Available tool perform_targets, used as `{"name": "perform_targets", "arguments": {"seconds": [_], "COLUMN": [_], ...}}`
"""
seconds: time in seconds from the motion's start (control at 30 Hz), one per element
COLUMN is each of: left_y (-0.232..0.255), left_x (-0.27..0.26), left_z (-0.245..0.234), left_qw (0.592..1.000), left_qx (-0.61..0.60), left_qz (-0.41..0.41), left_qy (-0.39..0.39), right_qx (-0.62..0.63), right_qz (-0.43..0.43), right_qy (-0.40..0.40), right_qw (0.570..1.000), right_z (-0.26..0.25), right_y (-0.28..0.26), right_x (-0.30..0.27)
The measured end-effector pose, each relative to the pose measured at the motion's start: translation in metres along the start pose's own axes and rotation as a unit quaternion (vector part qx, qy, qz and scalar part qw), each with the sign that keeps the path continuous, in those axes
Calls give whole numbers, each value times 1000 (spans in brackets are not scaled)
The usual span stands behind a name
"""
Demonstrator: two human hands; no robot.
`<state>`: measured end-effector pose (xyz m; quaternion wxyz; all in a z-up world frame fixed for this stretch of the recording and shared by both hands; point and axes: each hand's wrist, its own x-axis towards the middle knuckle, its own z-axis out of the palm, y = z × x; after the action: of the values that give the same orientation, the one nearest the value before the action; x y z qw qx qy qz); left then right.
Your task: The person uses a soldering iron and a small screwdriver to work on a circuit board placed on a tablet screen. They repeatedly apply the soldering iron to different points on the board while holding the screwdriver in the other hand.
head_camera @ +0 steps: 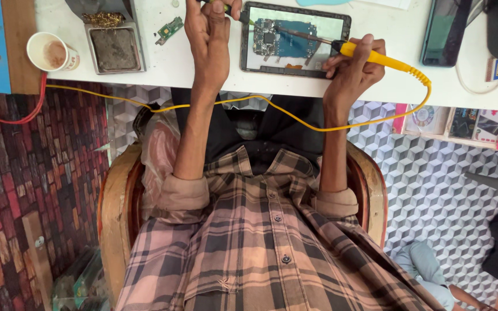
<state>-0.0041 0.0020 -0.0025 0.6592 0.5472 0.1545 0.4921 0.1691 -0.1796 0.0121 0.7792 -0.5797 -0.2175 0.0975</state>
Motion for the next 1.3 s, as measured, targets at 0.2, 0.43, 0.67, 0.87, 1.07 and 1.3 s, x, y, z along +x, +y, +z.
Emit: {"name": "perform_targets", "arguments": {"seconds": [0.2,0.43,0.67,0.87,1.07,1.3], "left_y": [2,5,1,6,5,7], "left_x": [2,2,3,4,2,3], "left_z": [6,5,5,4,5,2], "left_qw": [999,1000,999,999,1000,1000], "left_qx": [-32,-13,-7,15,-8,29], "left_qz": [6,16,41,37,11,4], "left_qy": [4,-1,-4,6,5,7], "right_qx": [-55,-185,-377,-338,-270,-353], "right_qz": [-44,-136,-211,-215,-184,-195], "right_qy": [10,-51,-57,9,-48,-193], "right_qw": [997,972,900,916,944,895], "right_z": [6,33,79,73,49,62], "right_y": [-6,-46,-73,-65,-53,-86], "right_x": [-1,3,-15,-2,9,16]}}
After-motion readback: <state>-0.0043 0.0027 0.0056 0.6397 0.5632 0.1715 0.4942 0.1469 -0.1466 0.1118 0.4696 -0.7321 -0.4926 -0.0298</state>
